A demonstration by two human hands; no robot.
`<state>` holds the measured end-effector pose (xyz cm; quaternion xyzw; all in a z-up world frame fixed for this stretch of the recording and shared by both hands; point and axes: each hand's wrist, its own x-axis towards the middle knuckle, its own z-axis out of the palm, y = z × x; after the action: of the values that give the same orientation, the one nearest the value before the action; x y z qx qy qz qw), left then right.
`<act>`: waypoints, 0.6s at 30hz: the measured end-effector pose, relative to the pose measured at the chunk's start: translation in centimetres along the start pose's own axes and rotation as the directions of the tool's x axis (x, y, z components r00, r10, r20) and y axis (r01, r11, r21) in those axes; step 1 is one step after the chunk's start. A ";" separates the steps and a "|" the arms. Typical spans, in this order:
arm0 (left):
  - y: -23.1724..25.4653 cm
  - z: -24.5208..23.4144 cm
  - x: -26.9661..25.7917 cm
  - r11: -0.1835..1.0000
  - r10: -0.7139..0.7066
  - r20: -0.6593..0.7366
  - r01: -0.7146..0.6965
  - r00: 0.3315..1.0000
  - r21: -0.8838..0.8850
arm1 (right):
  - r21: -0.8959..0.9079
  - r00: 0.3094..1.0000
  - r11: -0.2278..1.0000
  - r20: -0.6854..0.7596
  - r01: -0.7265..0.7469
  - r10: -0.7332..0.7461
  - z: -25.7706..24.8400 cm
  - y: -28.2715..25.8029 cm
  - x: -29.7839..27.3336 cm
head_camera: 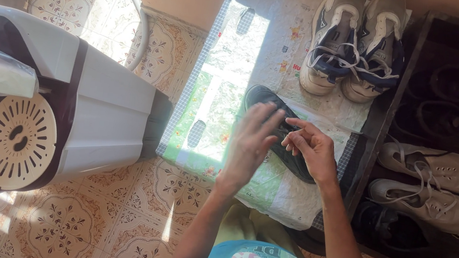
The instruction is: The person removes the laces from a black shoe, then re-laces it by threading the laces through the eyelets and tying them. The person repeats the process on a second black shoe.
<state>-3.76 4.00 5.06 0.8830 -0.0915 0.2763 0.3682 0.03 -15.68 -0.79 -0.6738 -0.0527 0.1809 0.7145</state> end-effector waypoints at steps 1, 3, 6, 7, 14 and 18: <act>0.7 0.7 -0.3 0.992 -0.028 0.096 0.040 0.995 -0.120 | 0.043 1.000 0.999 0.000 0.000 0.000 0.3 -0.2 0.0; 0.8 1.5 -1.1 0.955 -0.103 0.212 0.156 0.972 -0.252 | 0.005 1.000 1.000 -0.009 -0.012 0.012 0.8 -0.4 -0.3; -0.1 2.9 -1.9 0.912 -0.215 0.256 0.288 0.942 -0.294 | -0.188 0.998 0.982 -0.069 -0.023 0.010 0.5 -1.0 -0.7; -0.6 3.3 -2.1 0.907 -0.232 0.261 0.306 0.937 -0.290 | -0.214 0.996 0.977 -0.092 -0.022 0.002 0.1 -1.1 -0.8; -2.5 6.9 -3.9 0.703 -0.513 0.208 0.546 0.833 -0.456 | -0.783 0.972 0.578 0.156 0.229 -0.174 -2.9 0.2 1.0; -2.1 10.6 -4.6 0.650 -0.615 0.201 0.634 0.763 -0.419 | -0.784 0.990 0.613 0.016 0.099 -0.140 -3.0 2.1 2.0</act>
<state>-2.36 -2.13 -4.82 0.7511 0.1474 0.0846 0.6379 2.44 -17.83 -3.48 -0.9163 -0.1543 0.0763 0.3617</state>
